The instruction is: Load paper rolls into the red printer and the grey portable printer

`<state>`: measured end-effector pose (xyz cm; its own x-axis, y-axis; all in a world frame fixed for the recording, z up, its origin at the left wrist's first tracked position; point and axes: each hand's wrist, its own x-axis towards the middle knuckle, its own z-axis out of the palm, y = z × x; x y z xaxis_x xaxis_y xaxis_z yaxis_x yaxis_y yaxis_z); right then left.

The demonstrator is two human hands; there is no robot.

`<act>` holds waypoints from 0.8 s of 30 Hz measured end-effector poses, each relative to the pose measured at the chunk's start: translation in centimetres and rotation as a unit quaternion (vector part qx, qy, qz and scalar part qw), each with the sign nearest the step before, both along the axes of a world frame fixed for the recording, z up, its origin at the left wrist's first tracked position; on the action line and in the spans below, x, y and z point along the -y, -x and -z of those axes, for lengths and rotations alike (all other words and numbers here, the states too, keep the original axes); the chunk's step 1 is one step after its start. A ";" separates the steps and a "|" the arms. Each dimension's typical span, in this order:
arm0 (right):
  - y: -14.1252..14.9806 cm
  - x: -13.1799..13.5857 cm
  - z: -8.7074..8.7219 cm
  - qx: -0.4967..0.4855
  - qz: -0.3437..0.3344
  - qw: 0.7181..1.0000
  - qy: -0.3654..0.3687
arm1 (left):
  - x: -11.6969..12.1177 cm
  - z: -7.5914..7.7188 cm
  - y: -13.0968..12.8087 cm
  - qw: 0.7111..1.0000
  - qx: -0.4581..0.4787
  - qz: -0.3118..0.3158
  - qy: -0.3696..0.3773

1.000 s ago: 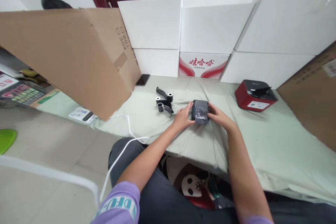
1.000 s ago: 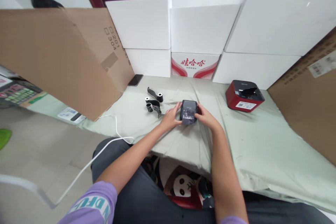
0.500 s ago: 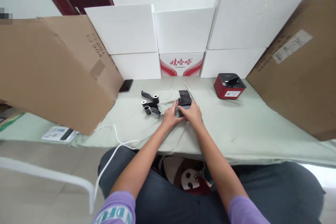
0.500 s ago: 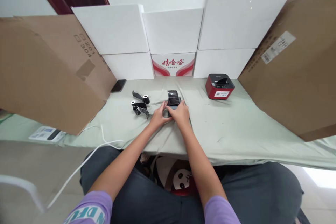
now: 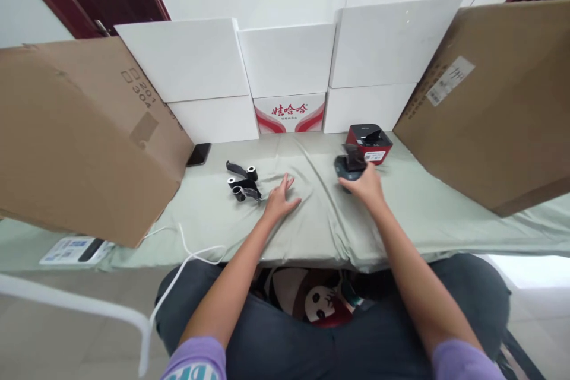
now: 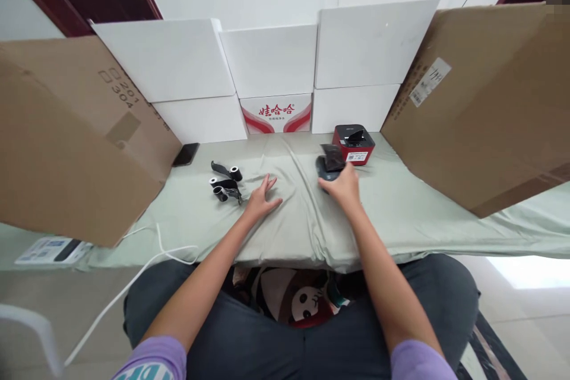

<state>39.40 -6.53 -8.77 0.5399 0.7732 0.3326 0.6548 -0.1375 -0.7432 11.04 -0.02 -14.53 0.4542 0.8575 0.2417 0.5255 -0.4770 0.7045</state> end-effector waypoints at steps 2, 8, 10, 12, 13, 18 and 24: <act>-3.9 1.6 -0.4 0.015 0.061 0.998 0.018 | 0.1 0.0 -0.1 1.000 -0.015 -0.002 -0.006; -9.4 3.5 1.1 0.037 0.118 0.990 0.063 | 0.2 0.1 0.1 0.999 -0.038 -0.002 -0.016; -9.7 3.4 1.8 0.025 0.116 0.991 0.063 | 0.2 0.0 0.1 0.999 -0.042 -0.001 -0.014; -9.9 3.3 2.0 0.013 0.121 0.990 0.068 | 0.3 -0.1 0.0 0.999 -0.045 0.001 -0.009; -10.0 3.3 1.7 0.002 0.126 0.989 0.078 | 0.3 -0.2 0.0 0.999 -0.047 0.002 -0.007; -12.0 2.6 -3.3 -0.053 0.129 0.990 0.031 | 0.8 -0.4 0.1 0.999 -0.052 -0.006 -0.003; -16.3 -4.4 -8.6 -0.161 0.050 0.986 0.011 | 0.5 -1.7 -2.6 0.996 0.072 -0.059 0.008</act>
<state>55.67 -2.13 -0.13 0.6892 0.7155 0.1147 0.3679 -0.2091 -0.9061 13.60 -0.51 -12.85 0.3118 0.9070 0.2832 0.4707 -0.4064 0.7831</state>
